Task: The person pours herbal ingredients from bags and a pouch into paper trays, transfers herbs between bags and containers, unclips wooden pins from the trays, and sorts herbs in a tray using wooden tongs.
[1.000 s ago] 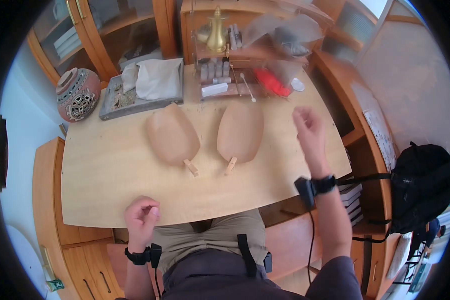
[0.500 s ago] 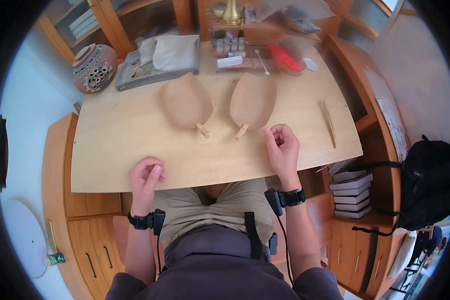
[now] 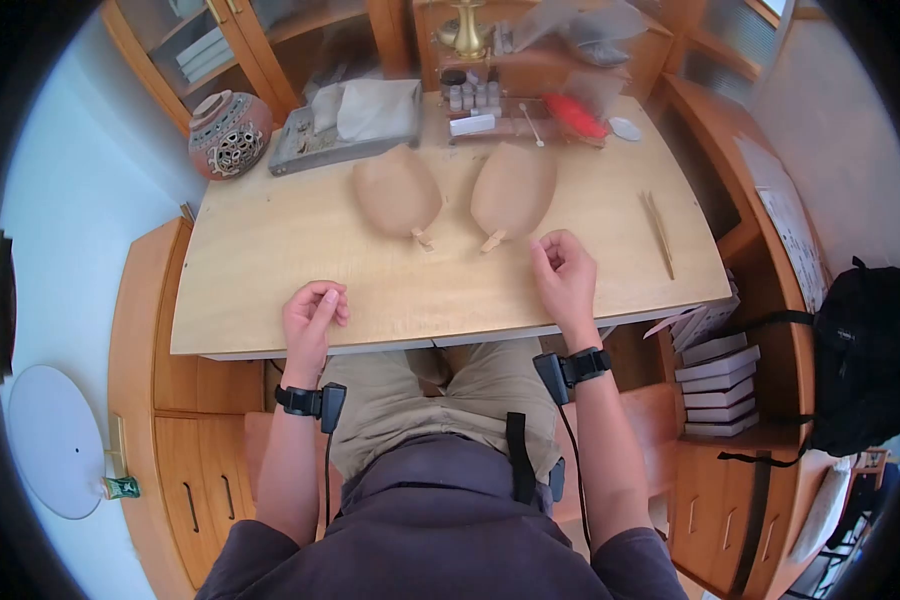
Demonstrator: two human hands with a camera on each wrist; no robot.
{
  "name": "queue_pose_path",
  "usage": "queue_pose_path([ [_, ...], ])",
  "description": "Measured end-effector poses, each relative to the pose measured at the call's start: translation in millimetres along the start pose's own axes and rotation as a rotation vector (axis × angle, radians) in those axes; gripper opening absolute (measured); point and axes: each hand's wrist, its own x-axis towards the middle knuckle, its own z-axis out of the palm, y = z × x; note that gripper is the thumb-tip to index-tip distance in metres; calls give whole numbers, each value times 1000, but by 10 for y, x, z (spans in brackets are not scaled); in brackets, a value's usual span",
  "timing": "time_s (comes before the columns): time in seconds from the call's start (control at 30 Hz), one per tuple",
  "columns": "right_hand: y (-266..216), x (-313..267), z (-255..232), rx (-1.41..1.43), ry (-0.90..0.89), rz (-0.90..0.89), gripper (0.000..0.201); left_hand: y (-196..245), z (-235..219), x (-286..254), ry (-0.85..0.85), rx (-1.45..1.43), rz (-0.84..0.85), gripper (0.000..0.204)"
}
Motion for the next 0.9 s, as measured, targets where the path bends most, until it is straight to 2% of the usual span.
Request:
queue_pose_path([
  [0.57, -190, -38, 18, -130, 2, 93, 17, 126, 18, 69, -65, 113, -160, 14],
  [0.63, -196, -42, 15, -113, 7, 118, 17, 203, 67, 112, -29, 92, -286, 17],
  [0.77, -195, -65, 39, -120, 17, 140, 17, 439, 350, 426, 35, 47, -411, 18],
  [0.9, -261, -45, 32, -158, -9, 185, 17, 419, 451, 723, -54, 117, -619, 26],
])
